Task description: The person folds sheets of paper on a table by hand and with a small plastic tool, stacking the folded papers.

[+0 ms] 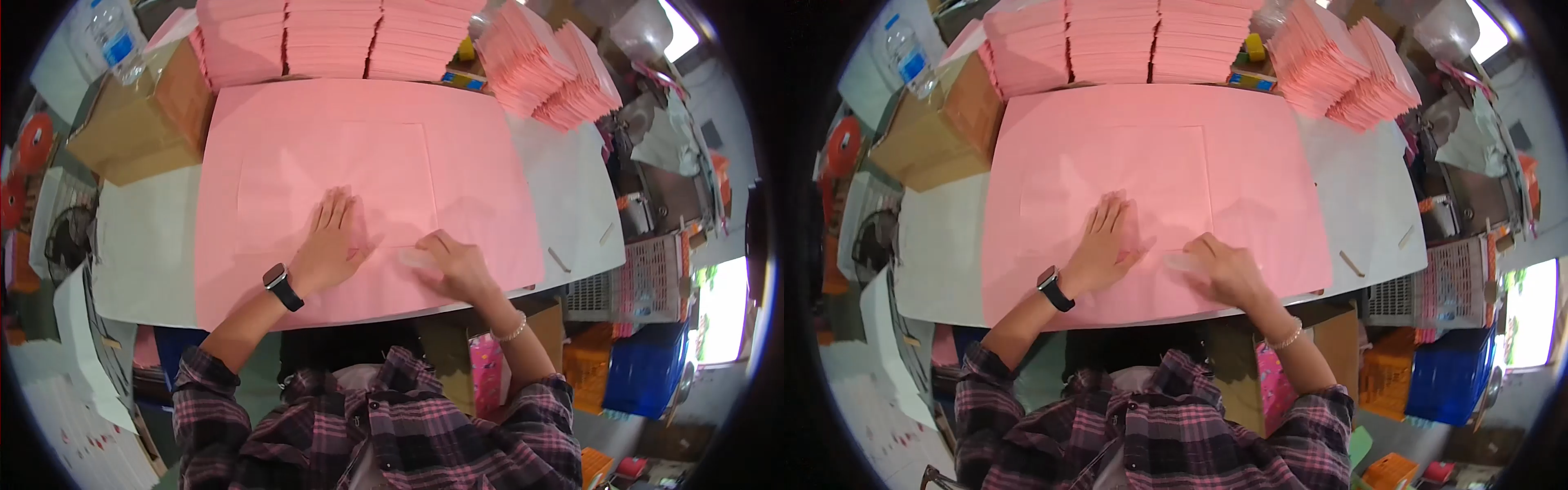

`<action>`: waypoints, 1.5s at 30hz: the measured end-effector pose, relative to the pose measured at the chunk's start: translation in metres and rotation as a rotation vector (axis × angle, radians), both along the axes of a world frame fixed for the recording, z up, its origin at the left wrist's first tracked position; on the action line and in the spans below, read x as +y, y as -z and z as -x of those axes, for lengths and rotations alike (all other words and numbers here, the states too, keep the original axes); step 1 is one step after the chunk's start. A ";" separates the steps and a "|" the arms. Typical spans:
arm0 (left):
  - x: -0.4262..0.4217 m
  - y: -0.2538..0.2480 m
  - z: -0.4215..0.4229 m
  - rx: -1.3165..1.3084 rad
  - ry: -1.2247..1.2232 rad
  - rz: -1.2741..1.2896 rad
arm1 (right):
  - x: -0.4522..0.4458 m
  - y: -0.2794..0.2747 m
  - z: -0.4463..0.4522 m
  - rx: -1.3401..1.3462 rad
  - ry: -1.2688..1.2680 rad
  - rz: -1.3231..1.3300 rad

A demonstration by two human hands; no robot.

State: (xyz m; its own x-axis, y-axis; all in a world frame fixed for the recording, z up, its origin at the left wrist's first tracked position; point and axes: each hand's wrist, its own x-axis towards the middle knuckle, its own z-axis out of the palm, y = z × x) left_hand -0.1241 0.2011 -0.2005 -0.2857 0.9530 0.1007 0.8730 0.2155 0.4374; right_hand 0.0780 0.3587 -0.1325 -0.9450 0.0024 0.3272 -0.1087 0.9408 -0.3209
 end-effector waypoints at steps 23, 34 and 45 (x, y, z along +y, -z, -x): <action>-0.083 -0.003 -0.004 0.066 0.353 -0.178 | 0.013 -0.030 0.024 -0.481 -0.092 0.669; -0.057 0.010 0.045 -1.432 -0.363 -0.022 | 0.100 0.032 0.033 -0.294 0.576 1.285; -0.046 0.003 0.050 -1.425 -0.588 -0.031 | 0.089 0.051 0.064 -0.250 0.739 0.933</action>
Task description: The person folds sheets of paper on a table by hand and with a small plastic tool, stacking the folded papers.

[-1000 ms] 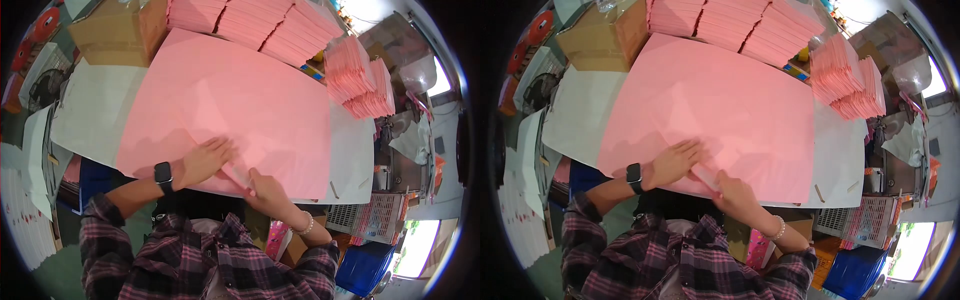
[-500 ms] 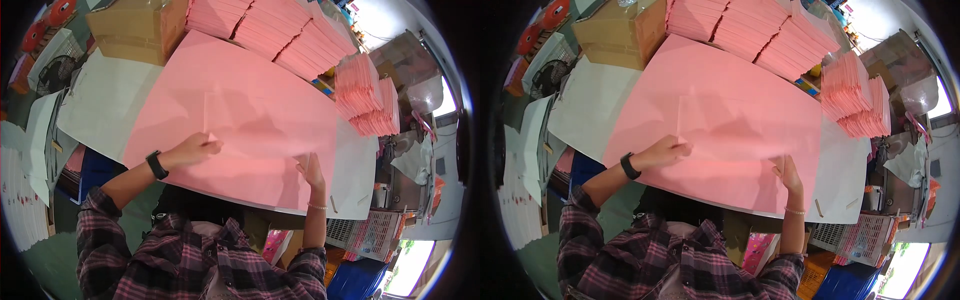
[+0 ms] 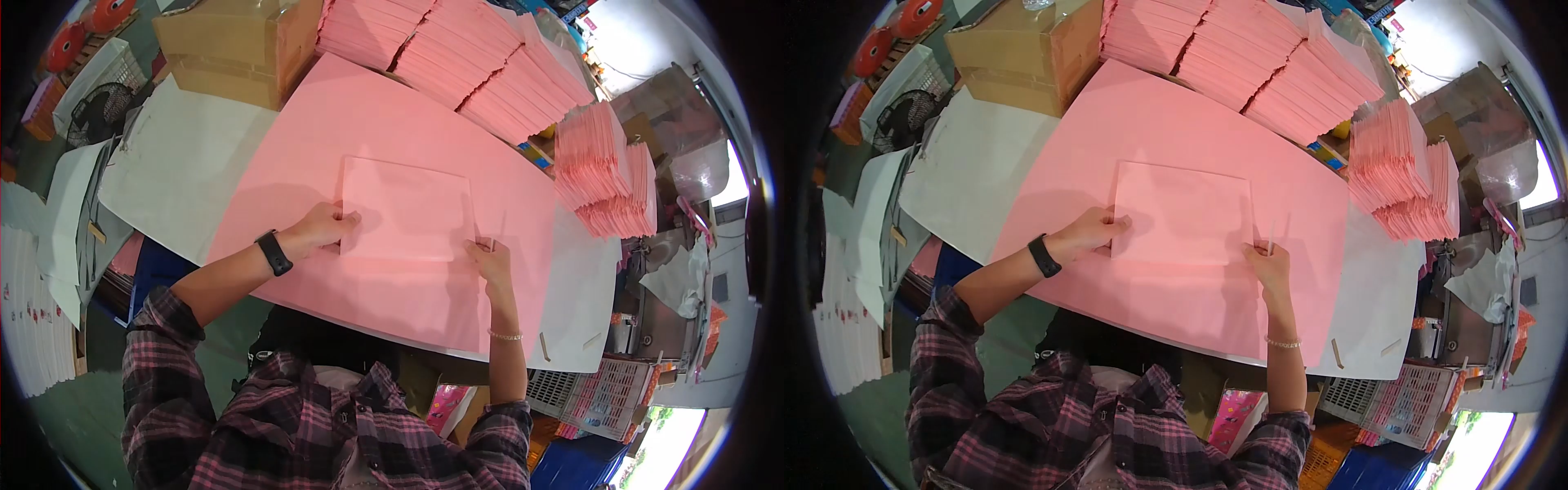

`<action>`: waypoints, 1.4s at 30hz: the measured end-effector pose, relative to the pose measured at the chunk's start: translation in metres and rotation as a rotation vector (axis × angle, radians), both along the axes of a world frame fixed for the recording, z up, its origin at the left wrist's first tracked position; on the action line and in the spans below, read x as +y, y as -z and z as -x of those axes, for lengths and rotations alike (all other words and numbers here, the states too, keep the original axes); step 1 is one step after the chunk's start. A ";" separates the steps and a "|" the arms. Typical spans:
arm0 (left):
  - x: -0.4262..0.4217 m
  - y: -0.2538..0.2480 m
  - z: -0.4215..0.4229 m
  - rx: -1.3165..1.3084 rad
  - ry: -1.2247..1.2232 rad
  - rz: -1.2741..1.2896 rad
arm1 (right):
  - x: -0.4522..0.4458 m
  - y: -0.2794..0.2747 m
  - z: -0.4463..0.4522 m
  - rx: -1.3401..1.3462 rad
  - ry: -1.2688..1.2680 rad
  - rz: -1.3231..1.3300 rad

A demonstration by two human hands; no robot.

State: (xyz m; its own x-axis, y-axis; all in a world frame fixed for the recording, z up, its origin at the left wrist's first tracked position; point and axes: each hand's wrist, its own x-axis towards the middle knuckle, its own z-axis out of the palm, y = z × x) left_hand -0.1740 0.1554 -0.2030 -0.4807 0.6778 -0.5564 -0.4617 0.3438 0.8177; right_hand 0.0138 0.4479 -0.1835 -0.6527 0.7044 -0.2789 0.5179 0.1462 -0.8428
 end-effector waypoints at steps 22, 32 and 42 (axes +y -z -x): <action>-0.012 -0.009 0.010 1.741 0.277 0.074 | -0.002 -0.011 0.000 -0.115 -0.004 -0.004; -0.010 -0.006 0.020 1.704 0.395 0.020 | -0.105 -0.042 0.028 0.109 -0.336 -0.908; -0.019 -0.005 0.020 1.620 0.410 -0.001 | -0.099 -0.001 0.034 0.167 -0.539 -0.953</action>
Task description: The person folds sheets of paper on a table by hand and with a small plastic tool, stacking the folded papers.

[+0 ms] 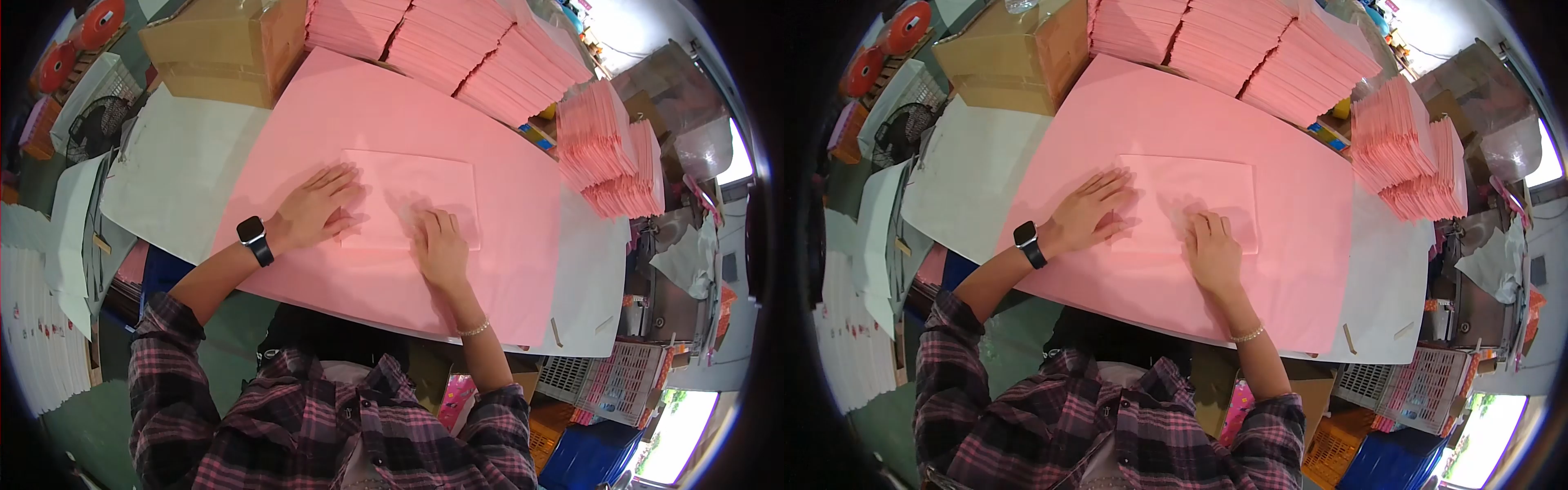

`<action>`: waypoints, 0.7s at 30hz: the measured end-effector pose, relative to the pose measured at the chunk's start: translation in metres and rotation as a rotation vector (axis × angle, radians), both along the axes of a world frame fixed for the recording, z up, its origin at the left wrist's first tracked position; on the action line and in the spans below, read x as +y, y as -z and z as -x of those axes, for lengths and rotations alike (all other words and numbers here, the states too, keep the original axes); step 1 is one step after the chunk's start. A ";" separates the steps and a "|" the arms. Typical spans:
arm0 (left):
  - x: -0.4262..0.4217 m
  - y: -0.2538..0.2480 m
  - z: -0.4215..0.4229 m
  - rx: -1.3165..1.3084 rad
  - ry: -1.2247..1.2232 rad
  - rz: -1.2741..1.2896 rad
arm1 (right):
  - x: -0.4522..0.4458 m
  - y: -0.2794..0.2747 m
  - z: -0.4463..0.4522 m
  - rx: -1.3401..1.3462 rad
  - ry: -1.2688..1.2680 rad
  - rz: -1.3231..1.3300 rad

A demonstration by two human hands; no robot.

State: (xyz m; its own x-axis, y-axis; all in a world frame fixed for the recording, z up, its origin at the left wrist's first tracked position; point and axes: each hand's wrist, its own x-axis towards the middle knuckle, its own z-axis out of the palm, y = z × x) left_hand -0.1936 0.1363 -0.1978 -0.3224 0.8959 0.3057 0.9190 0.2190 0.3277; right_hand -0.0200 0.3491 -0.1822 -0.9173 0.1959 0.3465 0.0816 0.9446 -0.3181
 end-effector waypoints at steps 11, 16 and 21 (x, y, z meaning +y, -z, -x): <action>-0.004 -0.006 0.022 0.018 0.120 0.129 | -0.032 -0.013 0.018 0.096 -0.337 -0.112; -0.003 -0.009 0.022 -0.013 0.102 0.199 | -0.057 -0.004 -0.002 -0.012 -0.496 -0.213; -0.002 -0.031 0.005 -0.032 0.074 0.233 | -0.078 -0.001 -0.008 0.000 -0.145 0.164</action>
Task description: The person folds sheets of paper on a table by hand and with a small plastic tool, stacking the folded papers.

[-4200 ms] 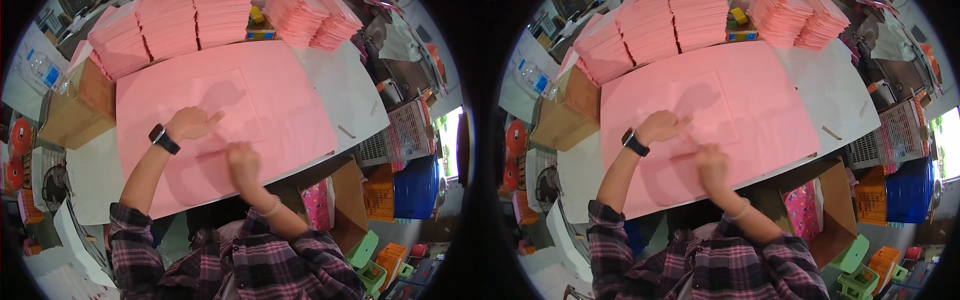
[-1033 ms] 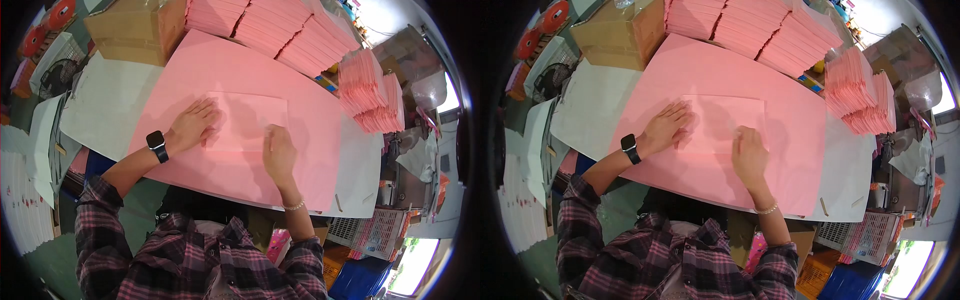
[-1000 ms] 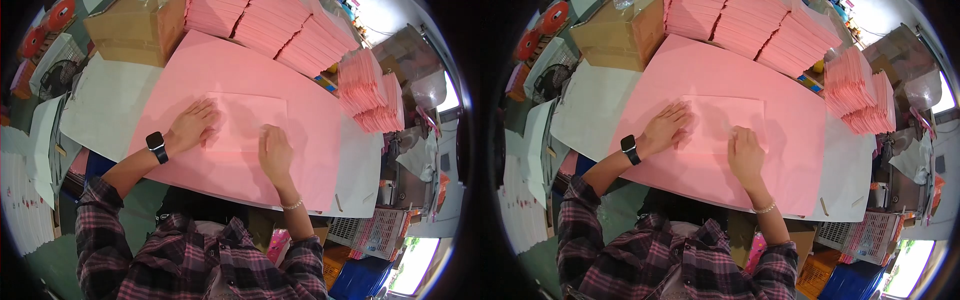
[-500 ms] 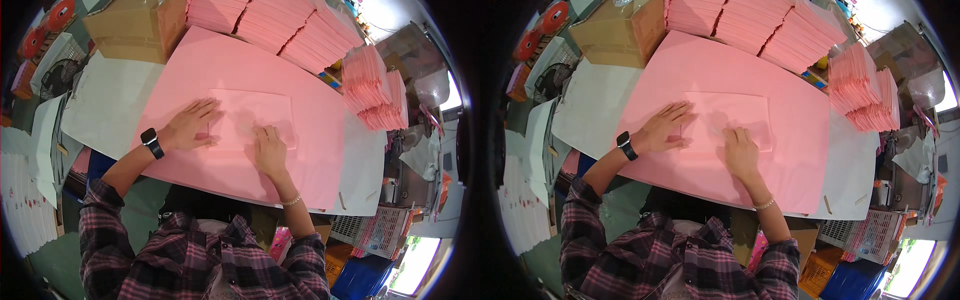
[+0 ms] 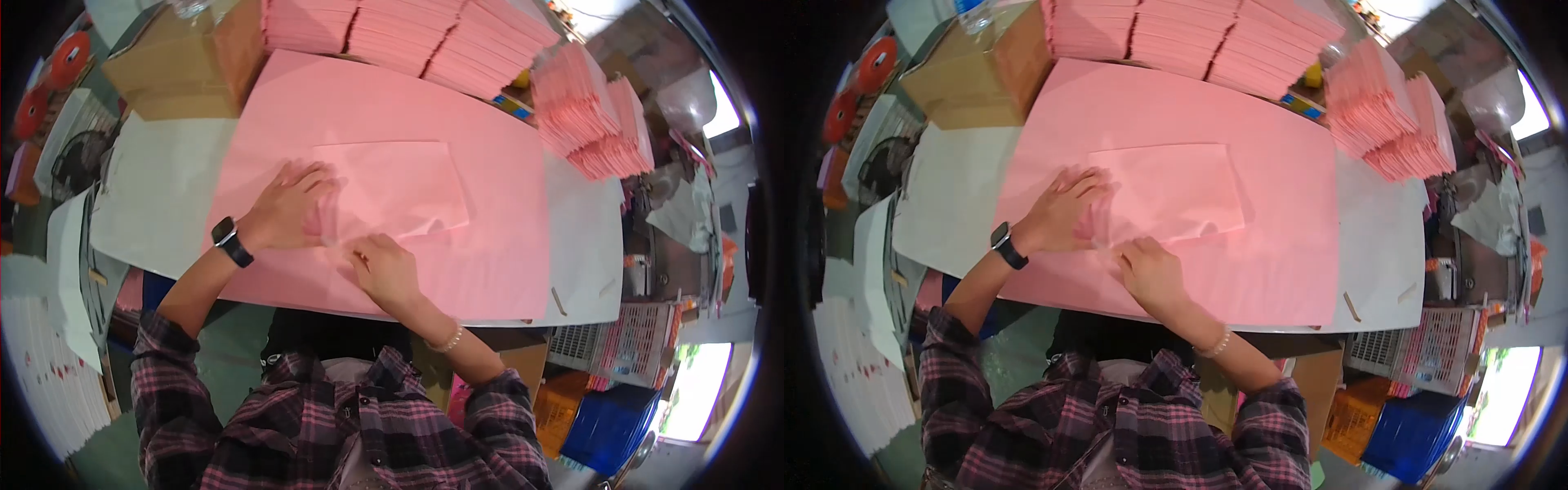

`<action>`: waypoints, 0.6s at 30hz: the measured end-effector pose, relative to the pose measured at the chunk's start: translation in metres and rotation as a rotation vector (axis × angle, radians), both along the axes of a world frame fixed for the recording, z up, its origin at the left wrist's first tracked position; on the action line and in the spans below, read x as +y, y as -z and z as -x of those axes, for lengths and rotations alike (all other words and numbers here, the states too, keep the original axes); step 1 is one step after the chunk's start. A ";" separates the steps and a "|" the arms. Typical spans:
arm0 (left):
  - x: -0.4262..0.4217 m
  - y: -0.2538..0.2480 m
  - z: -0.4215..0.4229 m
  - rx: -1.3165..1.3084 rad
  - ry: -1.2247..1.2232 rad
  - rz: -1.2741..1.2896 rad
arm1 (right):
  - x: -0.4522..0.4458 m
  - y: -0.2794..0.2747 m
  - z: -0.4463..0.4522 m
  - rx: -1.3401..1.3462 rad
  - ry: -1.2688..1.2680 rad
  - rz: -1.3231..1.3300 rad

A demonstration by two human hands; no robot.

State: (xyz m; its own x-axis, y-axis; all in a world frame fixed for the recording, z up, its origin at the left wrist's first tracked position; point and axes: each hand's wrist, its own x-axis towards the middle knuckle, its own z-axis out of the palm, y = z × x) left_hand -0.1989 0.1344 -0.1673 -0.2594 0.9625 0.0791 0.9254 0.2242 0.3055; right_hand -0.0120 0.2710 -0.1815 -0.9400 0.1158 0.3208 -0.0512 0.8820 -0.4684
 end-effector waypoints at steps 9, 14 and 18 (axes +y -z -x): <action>0.003 -0.006 -0.002 -0.037 -0.004 0.040 | 0.161 0.002 -0.086 -0.231 0.932 -0.135; 0.002 0.001 -0.011 0.010 -0.029 -0.054 | 0.164 -0.024 -0.090 0.051 0.614 -0.282; 0.000 0.010 -0.068 -0.720 -0.047 -0.394 | 0.128 -0.043 -0.064 -0.233 0.143 -0.257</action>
State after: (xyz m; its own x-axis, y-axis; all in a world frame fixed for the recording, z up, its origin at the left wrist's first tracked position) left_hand -0.1305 0.1343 -0.1776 -0.4146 0.8859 0.2082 0.4650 0.0096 0.8853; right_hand 0.0520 0.3986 -0.1387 -0.9714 0.1948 0.1354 0.1630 0.9627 -0.2157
